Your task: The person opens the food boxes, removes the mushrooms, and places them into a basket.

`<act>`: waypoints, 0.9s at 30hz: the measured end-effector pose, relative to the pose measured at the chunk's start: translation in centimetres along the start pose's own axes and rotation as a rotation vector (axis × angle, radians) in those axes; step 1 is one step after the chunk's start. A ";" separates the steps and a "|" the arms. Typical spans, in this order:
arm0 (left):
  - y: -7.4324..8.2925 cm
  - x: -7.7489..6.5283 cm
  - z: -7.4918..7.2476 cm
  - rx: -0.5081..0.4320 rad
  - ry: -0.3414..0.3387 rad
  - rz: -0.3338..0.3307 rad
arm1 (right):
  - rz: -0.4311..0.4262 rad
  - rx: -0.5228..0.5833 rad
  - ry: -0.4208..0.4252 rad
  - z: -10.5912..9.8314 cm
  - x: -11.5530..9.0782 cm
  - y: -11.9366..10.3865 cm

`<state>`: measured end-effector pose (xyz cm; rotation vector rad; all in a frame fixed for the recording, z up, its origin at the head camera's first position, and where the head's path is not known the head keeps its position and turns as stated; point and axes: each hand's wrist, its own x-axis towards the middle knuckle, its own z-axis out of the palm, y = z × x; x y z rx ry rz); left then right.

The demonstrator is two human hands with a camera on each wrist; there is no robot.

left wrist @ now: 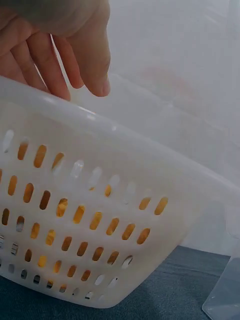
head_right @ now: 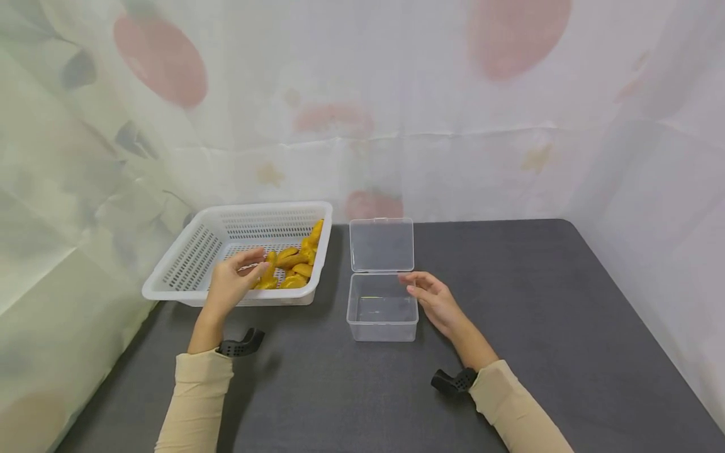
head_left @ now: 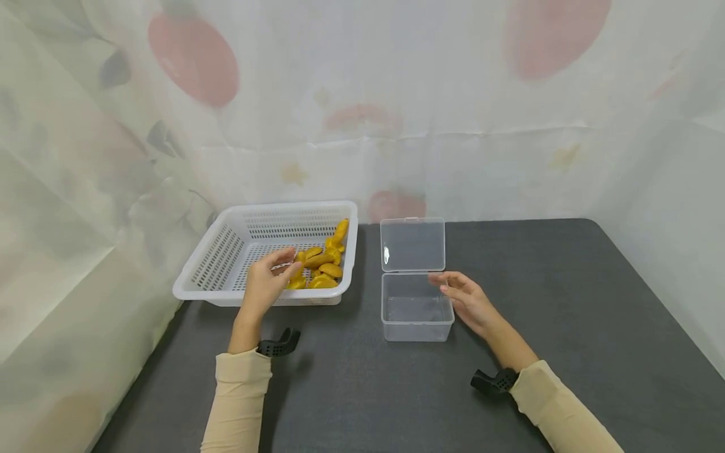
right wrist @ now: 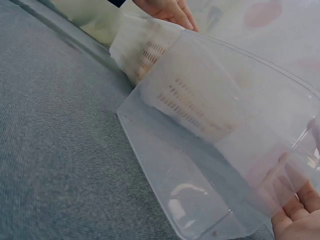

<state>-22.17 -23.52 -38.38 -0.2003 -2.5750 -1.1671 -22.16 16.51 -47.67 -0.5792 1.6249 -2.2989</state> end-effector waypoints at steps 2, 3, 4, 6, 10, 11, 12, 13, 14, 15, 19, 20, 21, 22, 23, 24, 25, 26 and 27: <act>-0.1 -0.1 0.0 0.004 0.003 0.002 | 0.002 -0.013 0.006 0.0 0.0 -0.1; -0.1 -0.1 0.0 0.003 0.010 0.005 | 0.004 -0.019 0.011 0.0 0.1 -0.1; -0.2 -0.2 0.1 0.002 0.018 0.010 | 0.004 -0.021 0.014 0.0 0.1 -0.1; -0.2 -0.3 0.2 -0.002 0.035 0.030 | 0.004 -0.025 0.022 0.1 0.0 -0.2; 0.1 -0.5 0.6 -0.015 0.035 0.071 | -0.005 -0.028 0.036 0.1 -0.1 -0.2; 0.2 -0.6 0.7 -0.024 0.027 0.084 | -0.013 -0.031 0.039 0.0 -0.1 -0.2; 0.3 -0.6 0.9 -0.030 0.016 0.093 | -0.018 -0.035 0.042 0.0 -0.2 -0.2; 0.5 -0.6 1.0 -0.035 0.009 0.100 | -0.027 -0.039 0.046 -0.1 -0.2 -0.2; 0.6 -0.7 1.1 -0.036 0.006 0.108 | -0.035 -0.045 0.047 -0.2 -0.2 -0.1; 0.8 -0.7 1.2 -0.039 0.001 0.113 | -0.044 -0.052 0.049 -0.3 -0.3 0.0; 1.0 -0.8 1.6 -0.036 -0.003 0.120 | -0.055 -0.072 0.050 -0.7 -0.3 0.3; 1.1 -0.8 1.7 -0.035 -0.004 0.119 | -0.055 -0.074 0.049 -0.8 -0.3 0.4; 1.1 -0.8 1.9 -0.037 -0.007 0.117 | -0.058 -0.080 0.048 -0.9 -0.2 0.4; 1.2 -0.7 2.0 -0.042 -0.011 0.113 | -0.061 -0.079 0.047 -0.9 -0.1 0.5; 1.2 -0.7 2.2 -0.048 -0.014 0.111 | -0.063 -0.077 0.047 -0.9 0.0 0.5; 1.4 -0.6 2.3 -0.055 -0.019 0.110 | -0.065 -0.073 0.048 -1.0 0.2 0.6; 1.5 -0.5 2.5 -0.057 -0.023 0.111 | -0.066 -0.071 0.051 -1.1 0.3 0.6; 1.7 -0.4 2.7 -0.065 -0.033 0.111 | -0.069 -0.074 0.058 -1.2 0.4 0.5; 1.9 -0.3 2.9 -0.070 -0.042 0.117 | -0.071 -0.080 0.073 -1.3 0.5 0.4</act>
